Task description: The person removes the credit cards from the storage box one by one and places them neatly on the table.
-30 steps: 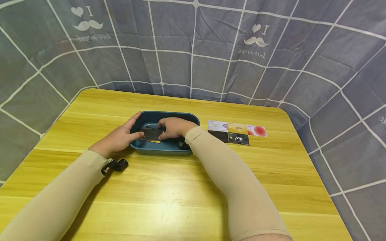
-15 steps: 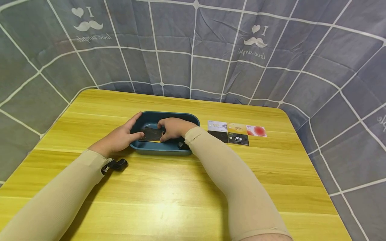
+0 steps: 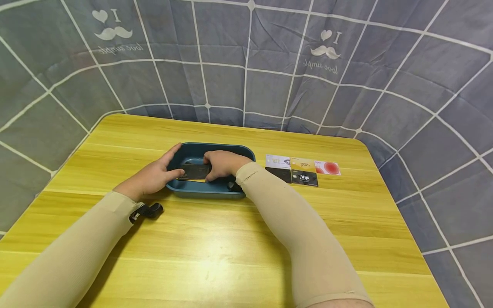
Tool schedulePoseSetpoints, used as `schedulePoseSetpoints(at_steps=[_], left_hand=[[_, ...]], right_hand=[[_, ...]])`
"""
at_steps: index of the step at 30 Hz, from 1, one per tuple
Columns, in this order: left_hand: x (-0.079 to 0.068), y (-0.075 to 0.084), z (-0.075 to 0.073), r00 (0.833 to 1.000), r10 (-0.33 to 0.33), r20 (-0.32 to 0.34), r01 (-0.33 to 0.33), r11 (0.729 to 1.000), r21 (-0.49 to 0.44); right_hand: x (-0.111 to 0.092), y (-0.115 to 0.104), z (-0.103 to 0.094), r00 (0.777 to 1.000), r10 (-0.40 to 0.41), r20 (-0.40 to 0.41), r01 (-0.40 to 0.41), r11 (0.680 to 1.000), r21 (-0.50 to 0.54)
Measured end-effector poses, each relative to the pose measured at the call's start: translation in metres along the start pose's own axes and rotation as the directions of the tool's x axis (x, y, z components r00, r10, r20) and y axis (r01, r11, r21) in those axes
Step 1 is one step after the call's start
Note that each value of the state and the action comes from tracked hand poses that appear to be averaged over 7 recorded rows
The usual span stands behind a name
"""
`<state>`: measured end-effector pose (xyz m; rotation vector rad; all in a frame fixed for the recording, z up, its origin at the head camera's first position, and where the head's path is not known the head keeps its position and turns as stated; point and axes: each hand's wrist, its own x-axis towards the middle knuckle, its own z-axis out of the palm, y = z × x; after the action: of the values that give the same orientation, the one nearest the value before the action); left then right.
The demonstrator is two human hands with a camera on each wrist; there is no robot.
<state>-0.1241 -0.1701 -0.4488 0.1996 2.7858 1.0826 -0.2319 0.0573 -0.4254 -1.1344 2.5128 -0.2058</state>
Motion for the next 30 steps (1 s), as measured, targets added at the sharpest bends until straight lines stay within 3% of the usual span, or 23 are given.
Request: schedulePoseSetpoints(at_steps=[15, 30], left_hand=[[-0.01, -0.0001, -0.0012, 1.0, 0.0, 0.013, -0.001, 1.0, 0.026], [-0.0102, 0.0026, -0.0024, 1.0, -0.002, 0.021, 0.002, 1.0, 0.02]], right_hand=[[-0.0056, -0.0094, 0.0072, 1.0, -0.019, 0.006, 0.019, 1.0, 0.014], [-0.0052, -0.0103, 0.0073, 1.0, -0.026, 0.011, 0.026, 1.0, 0.01]])
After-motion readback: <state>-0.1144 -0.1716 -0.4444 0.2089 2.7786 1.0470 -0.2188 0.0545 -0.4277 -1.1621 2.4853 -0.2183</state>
